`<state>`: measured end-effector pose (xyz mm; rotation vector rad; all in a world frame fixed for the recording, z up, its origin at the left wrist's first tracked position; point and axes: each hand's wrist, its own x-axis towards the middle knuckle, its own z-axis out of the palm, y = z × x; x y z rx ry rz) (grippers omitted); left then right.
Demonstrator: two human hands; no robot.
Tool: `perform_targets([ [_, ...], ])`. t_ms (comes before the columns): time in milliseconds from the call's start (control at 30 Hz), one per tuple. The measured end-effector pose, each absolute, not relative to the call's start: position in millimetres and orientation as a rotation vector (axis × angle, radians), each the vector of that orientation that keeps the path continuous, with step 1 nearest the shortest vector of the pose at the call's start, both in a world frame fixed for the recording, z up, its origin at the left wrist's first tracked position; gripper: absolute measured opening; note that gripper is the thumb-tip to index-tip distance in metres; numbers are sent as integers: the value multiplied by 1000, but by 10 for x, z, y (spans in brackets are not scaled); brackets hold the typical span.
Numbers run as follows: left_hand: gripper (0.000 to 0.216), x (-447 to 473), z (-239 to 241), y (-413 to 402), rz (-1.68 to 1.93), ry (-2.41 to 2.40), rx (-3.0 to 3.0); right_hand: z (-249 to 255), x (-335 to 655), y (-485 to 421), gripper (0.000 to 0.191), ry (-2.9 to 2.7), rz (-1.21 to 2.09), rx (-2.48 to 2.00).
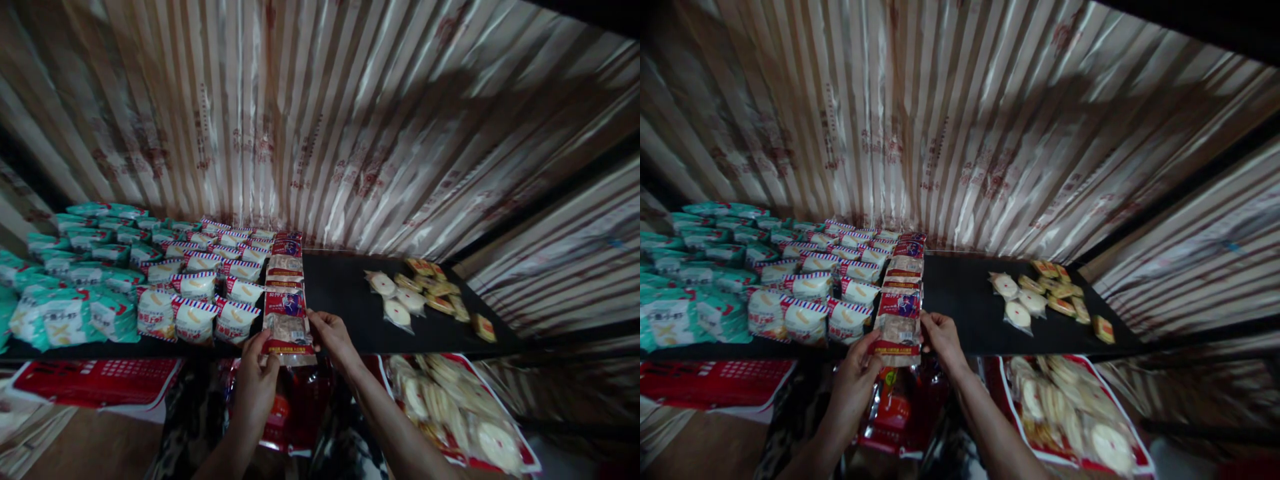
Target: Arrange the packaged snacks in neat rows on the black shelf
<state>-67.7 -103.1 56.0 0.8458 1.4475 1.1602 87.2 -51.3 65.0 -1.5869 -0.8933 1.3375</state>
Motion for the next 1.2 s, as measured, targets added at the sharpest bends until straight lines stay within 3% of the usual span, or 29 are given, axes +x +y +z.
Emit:
perform_targets([
  [1200,33,-582,169,-855,1275,1749,1782,392,900,-393,45,-990,1229,-1576],
])
